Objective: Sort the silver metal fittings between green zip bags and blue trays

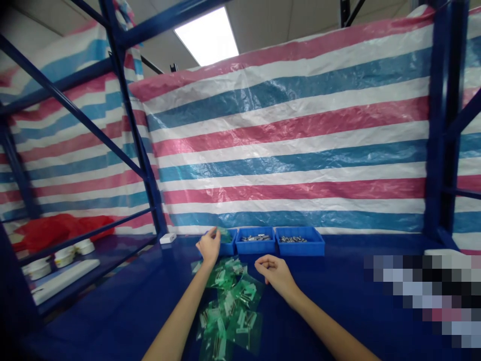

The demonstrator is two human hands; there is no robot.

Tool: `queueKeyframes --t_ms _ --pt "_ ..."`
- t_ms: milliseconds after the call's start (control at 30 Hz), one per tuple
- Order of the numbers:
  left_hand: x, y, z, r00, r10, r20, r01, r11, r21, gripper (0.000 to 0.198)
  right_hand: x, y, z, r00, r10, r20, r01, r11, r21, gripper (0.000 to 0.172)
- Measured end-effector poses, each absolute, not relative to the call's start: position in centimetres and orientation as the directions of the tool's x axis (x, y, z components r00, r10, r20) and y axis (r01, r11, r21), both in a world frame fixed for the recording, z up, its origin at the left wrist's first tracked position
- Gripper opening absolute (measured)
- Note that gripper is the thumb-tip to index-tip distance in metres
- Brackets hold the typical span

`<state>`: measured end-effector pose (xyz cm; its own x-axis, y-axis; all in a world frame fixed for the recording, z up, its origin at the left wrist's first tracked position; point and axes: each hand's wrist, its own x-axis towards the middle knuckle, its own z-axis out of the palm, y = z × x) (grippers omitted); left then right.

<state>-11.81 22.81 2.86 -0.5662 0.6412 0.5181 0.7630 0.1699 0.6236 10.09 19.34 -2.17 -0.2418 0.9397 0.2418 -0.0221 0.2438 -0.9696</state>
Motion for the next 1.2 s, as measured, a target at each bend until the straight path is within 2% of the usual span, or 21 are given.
queueKeyframes --t_ms 67,167,267,367,433,633,767,833,933,1000,1067,1200 --pt "-11.6 23.0 2.3 -0.452 0.742 0.495 0.841 0.168 0.514 0.032 10.0 19.3 -2.2 -0.241 0.94 0.241 -0.024 0.243 -0.97 0.033" --pt "-11.3 23.1 1.7 -0.332 0.806 0.49 0.92 0.162 0.357 0.032 9.9 19.4 -2.3 -0.222 0.942 0.25 -0.039 0.248 -0.968 0.032" --pt "-11.3 22.9 1.8 -0.296 0.799 0.523 0.945 0.165 0.282 0.036 9.9 19.5 -2.4 -0.226 0.94 0.255 -0.045 0.251 -0.967 0.031" --pt "-11.7 22.6 2.4 -0.265 0.739 0.619 0.961 0.152 0.231 0.035 9.9 19.6 -2.5 -0.239 0.937 0.254 -0.047 0.251 -0.967 0.031" --pt "-12.1 22.3 2.8 -0.238 0.728 0.643 0.968 0.123 0.218 0.034 10.0 19.6 -2.5 -0.241 0.937 0.252 -0.05 0.248 -0.968 0.031" --pt "-12.6 22.3 2.3 -0.096 0.908 0.409 0.988 0.035 0.153 0.042 10.0 19.5 -2.4 -0.268 0.933 0.242 -0.028 0.243 -0.97 0.031" --pt "-12.5 22.3 2.0 -0.077 0.917 0.393 0.988 0.018 0.15 0.042 9.9 19.8 -2.7 -0.276 0.927 0.254 -0.023 0.258 -0.966 0.032" --pt "-12.5 22.2 2.1 -0.079 0.922 0.378 0.986 0.016 0.167 0.041 9.9 19.8 -2.9 -0.301 0.911 0.28 0.027 0.302 -0.953 0.03" --pt "-12.3 22.0 2.0 -0.093 0.931 0.354 0.98 0.023 0.196 0.04 10.2 19.4 -2.8 -0.372 0.882 0.29 0.206 0.382 -0.901 0.031" --pt "-11.8 21.7 2.0 -0.12 0.915 0.385 0.975 0.036 0.218 0.04 10.4 18.7 -2.5 -0.403 0.868 0.29 0.34 0.436 -0.833 0.042" --pt "-10.9 21.2 2.1 -0.139 0.869 0.475 0.972 0.027 0.235 0.041 10.5 18.1 -2.1 -0.415 0.857 0.307 0.437 0.483 -0.759 0.049" --pt "-8.1 20.0 3.5 -0.058 0.766 0.641 0.953 -0.147 0.263 0.035 10.6 17.7 -1.9 -0.423 0.85 0.314 0.509 0.51 -0.693 0.036"
